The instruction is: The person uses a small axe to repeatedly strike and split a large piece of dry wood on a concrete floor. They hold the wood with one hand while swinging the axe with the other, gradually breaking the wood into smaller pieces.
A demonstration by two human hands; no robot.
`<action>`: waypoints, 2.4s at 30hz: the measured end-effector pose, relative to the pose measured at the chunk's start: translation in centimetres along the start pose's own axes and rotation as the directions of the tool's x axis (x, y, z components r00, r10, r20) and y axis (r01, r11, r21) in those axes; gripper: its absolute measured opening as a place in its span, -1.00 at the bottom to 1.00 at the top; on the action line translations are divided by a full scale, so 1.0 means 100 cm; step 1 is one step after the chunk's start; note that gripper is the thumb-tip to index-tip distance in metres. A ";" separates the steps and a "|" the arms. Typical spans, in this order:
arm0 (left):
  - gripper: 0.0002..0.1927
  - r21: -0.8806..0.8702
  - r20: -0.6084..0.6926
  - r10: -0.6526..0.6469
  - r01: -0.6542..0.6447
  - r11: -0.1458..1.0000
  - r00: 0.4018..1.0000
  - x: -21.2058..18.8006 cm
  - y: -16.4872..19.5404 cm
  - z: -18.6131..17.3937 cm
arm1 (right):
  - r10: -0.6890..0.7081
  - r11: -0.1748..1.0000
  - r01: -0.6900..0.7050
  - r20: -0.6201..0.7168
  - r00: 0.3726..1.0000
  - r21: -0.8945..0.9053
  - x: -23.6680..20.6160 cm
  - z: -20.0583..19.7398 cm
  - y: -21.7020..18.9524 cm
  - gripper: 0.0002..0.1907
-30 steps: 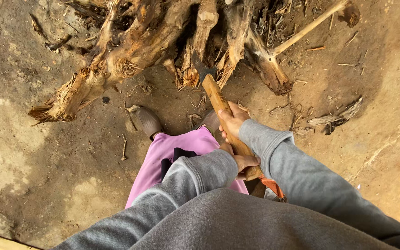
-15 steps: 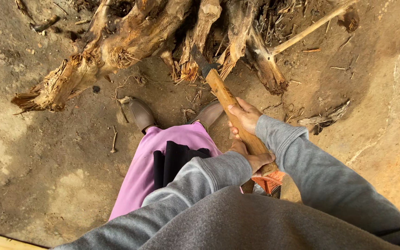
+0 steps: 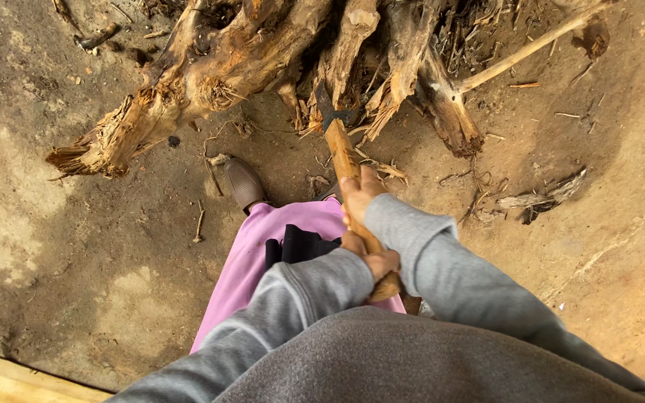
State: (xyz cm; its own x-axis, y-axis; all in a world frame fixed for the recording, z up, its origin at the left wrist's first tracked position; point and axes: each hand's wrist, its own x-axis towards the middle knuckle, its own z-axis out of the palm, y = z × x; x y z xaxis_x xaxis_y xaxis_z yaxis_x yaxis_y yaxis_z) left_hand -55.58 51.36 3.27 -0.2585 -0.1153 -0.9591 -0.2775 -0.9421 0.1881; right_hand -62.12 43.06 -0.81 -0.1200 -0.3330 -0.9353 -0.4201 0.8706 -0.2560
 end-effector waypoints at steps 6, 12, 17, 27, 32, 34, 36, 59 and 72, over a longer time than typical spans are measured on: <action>-0.25 -0.440 -0.051 0.086 -0.099 0.893 0.995 0.037 0.062 -0.082 | 0.025 0.990 -0.032 0.050 0.998 0.140 0.057 0.021 -0.078 -0.60; -0.25 -0.091 -0.137 0.043 -0.056 0.994 0.990 0.058 0.051 -0.057 | -0.008 0.948 -0.024 0.098 0.995 0.318 0.092 0.014 -0.056 -0.67; -0.23 -0.144 0.218 0.168 -0.138 0.980 0.961 0.037 -0.045 0.024 | -0.096 0.942 0.062 0.088 0.992 0.331 0.013 -0.012 0.053 -0.71; -0.29 0.141 0.302 0.055 -0.102 0.985 0.952 0.002 -0.057 0.030 | 0.093 0.978 -0.095 0.017 0.995 0.184 -0.042 -0.026 0.068 -0.56; -0.30 -0.005 0.348 0.203 -0.215 0.977 0.915 -0.002 -0.048 0.015 | 0.039 0.995 -0.040 0.016 0.999 0.086 -0.033 -0.026 0.058 -0.63; -0.29 -0.083 0.346 0.238 -0.223 0.971 0.908 -0.004 -0.046 0.018 | 0.053 0.997 -0.054 0.013 0.999 0.054 -0.029 -0.027 0.057 -0.67; -0.33 -0.185 0.375 0.320 -0.268 0.945 0.870 -0.003 -0.044 0.023 | 0.083 0.981 -0.098 0.091 0.992 0.169 -0.023 -0.031 0.057 -0.68; -0.44 -0.571 0.327 -0.100 0.281 0.771 0.940 -0.005 -0.049 0.029 | 0.118 0.981 -0.127 0.065 0.991 0.144 -0.052 0.000 0.028 -0.68; -0.41 -0.549 0.320 -0.078 0.252 0.797 0.944 -0.003 -0.052 0.025 | 0.152 0.806 -0.272 0.259 0.954 0.526 -0.037 0.009 0.041 -0.64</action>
State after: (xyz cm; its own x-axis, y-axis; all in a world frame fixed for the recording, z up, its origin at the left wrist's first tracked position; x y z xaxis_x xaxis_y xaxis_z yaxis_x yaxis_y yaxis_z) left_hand -56.38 57.11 3.05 -0.5186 0.0656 -0.8525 0.2212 -0.9528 -0.2079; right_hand -62.56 48.20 1.32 0.0548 -0.0911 -0.9943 0.1675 0.9825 -0.0808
